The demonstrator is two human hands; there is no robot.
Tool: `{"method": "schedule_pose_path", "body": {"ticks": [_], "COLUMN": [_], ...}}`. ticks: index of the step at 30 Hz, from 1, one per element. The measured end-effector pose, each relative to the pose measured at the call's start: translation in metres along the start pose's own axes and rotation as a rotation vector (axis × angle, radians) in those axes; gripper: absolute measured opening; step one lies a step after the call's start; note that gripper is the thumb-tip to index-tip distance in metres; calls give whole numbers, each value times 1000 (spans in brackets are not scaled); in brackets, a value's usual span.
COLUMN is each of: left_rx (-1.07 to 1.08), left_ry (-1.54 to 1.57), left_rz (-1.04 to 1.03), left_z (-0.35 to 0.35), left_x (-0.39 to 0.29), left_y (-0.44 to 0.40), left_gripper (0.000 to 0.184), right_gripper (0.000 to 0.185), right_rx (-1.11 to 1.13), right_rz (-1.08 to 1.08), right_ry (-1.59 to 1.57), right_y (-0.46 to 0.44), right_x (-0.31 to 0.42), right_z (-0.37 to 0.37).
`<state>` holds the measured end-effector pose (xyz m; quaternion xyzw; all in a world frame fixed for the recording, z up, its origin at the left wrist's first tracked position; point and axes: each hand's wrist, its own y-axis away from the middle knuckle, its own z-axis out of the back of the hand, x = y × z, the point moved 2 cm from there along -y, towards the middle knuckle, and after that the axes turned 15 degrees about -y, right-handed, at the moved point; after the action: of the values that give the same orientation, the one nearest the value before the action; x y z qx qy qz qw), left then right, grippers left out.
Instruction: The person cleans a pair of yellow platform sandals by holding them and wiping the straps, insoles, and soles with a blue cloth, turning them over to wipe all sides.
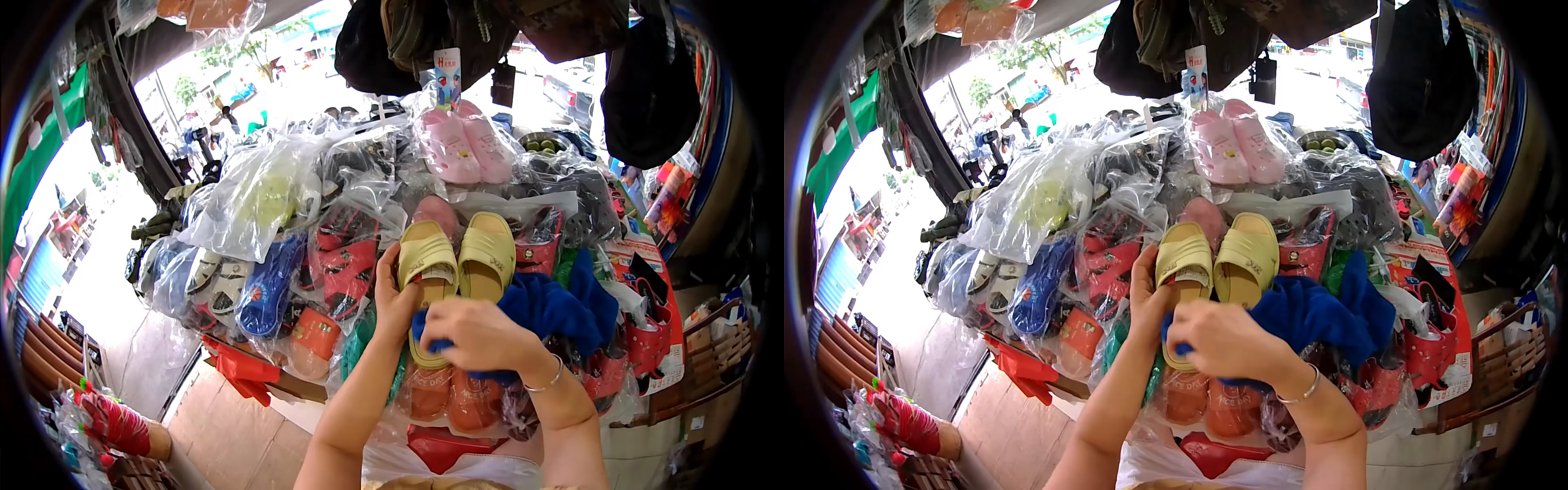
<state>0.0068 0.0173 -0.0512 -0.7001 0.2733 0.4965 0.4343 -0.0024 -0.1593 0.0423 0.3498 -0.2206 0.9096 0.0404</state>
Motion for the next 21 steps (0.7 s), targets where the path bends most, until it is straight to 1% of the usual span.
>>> {"method": "schedule_pose_path", "body": {"ticks": [1,2,4,5,6,8,9,10,12,14,15,16,18,19,20,21], "left_rx": [-1,-17,-35,-38,-38,-35,-33,-35,-33,-34,-40,-42,-31,-33,-28,-19], "left_ry": [2,-23,-48,-58,-67,-76,-84,-82,-94,-121,-148,-149,-107,-102,-106,-112], "left_rz": [2,-13,-38,-54,-69,-58,-46,-44,-49,-58,-60,-58,-20,-17,-34,-54], "left_z": [0,-1,-2,-2,-2,-2,-2,-2,-2,-2,-2,-1,-2,-2,-2,-2], "left_x": [3,8,10,12,10,7,6,6,7,7,8,6,3,5,7,6], "left_y": [1,-1,-5,-5,-4,-4,-2,-1,-3,-3,-4,-3,-1,-1,-2,-2], "left_gripper": [72,71,71,71,71,71,71,71,71,71,71,71,71,71,71,70], "right_gripper": [16,16,16,15,15,19,17,15,15,18,19,19,20,21,21,21], "right_rx": [-2,-3,247,361,361,86,-88,-205,-70,146,199,202,-39,-158,-156,-28], "right_rz": [-20,-19,-102,-103,-103,-120,-106,-229,-367,-449,-435,-435,-334,-377,-379,-444], "right_ry": [86,88,40,-79,-80,-3,153,312,508,560,488,485,295,416,415,447], "right_y": [0,1,-2,1,3,9,8,8,8,4,5,10,18,17,15,12], "right_x": [-9,-9,-3,4,2,-6,-12,-14,-34,-36,-31,-31,-31,-30,-32,-36], "right_z": [-2,-3,-9,-3,0,12,21,26,11,-3,2,8,24,27,23,16]}}
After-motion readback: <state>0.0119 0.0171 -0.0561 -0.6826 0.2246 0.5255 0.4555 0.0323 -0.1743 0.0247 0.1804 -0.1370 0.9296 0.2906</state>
